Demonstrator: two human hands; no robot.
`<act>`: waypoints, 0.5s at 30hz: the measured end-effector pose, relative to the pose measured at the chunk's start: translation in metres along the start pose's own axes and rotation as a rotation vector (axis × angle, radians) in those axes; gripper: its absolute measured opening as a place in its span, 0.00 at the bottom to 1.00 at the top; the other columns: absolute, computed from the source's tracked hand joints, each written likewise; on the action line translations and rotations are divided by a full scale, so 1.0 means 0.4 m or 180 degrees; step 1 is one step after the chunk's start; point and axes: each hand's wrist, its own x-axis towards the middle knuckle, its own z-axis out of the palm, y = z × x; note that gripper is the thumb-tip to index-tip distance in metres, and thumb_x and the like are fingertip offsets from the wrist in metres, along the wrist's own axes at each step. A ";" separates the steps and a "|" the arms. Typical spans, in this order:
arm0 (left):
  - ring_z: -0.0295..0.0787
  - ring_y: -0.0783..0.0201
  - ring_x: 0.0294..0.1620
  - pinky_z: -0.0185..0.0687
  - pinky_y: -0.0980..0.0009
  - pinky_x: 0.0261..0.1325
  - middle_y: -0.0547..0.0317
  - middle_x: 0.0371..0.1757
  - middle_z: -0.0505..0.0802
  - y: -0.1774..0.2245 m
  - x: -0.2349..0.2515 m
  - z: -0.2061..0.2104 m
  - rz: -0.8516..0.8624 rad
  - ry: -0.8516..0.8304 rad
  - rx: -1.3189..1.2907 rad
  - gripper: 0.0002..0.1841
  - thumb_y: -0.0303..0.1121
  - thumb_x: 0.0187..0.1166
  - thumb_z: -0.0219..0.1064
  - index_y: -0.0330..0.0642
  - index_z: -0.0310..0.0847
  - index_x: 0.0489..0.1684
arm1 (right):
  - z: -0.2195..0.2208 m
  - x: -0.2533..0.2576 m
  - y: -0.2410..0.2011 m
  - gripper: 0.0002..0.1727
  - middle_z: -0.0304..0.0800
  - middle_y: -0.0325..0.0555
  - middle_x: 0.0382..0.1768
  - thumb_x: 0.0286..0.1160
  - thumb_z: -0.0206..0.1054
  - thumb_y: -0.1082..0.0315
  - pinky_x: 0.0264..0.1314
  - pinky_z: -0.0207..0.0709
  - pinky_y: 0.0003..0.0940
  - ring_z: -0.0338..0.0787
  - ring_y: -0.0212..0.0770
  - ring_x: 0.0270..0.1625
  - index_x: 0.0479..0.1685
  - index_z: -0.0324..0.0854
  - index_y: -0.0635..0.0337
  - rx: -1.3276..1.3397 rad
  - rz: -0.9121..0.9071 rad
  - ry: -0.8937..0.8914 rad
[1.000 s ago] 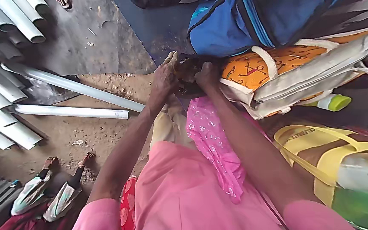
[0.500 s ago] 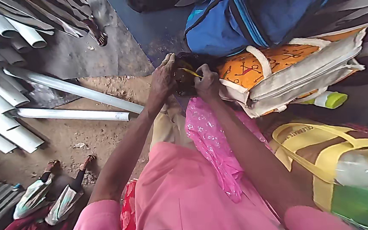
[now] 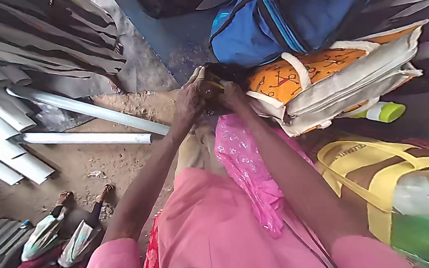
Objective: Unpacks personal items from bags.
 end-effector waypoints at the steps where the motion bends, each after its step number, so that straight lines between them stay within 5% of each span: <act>1: 0.77 0.49 0.83 0.70 0.52 0.84 0.44 0.85 0.77 -0.001 0.004 0.002 0.0017 0.0021 0.0015 0.34 0.20 0.74 0.64 0.34 0.67 0.86 | 0.003 0.012 -0.001 0.24 0.86 0.70 0.62 0.74 0.70 0.68 0.70 0.73 0.66 0.84 0.66 0.69 0.68 0.79 0.70 0.0012 0.0033 0.0045; 4: 0.76 0.49 0.84 0.68 0.54 0.85 0.42 0.85 0.76 -0.003 0.004 -0.004 0.0081 0.0091 -0.0042 0.32 0.20 0.74 0.65 0.30 0.69 0.84 | 0.019 0.032 -0.001 0.29 0.85 0.69 0.64 0.79 0.70 0.59 0.69 0.74 0.67 0.85 0.67 0.69 0.74 0.74 0.68 -0.0045 0.0167 0.0234; 7: 0.79 0.50 0.82 0.71 0.56 0.83 0.41 0.84 0.78 0.003 0.000 -0.011 0.0164 0.0140 -0.0031 0.28 0.22 0.79 0.63 0.30 0.71 0.83 | 0.020 0.032 -0.001 0.30 0.84 0.69 0.67 0.81 0.66 0.62 0.72 0.73 0.66 0.84 0.67 0.71 0.79 0.70 0.67 -0.0006 0.0305 0.0401; 11: 0.80 0.48 0.80 0.74 0.53 0.80 0.41 0.83 0.79 0.020 -0.030 -0.015 0.0234 -0.0044 0.0000 0.28 0.22 0.79 0.62 0.32 0.71 0.83 | -0.028 -0.013 -0.031 0.25 0.87 0.72 0.59 0.78 0.69 0.61 0.68 0.74 0.65 0.86 0.67 0.66 0.63 0.80 0.76 0.0304 0.0687 0.0413; 15: 0.83 0.48 0.78 0.76 0.51 0.78 0.43 0.83 0.80 -0.002 -0.057 0.015 0.0178 -0.0194 0.0000 0.27 0.26 0.83 0.60 0.34 0.71 0.84 | -0.048 -0.002 -0.020 0.20 0.86 0.73 0.57 0.74 0.68 0.71 0.68 0.74 0.62 0.86 0.65 0.64 0.60 0.79 0.79 0.0808 0.0798 0.0563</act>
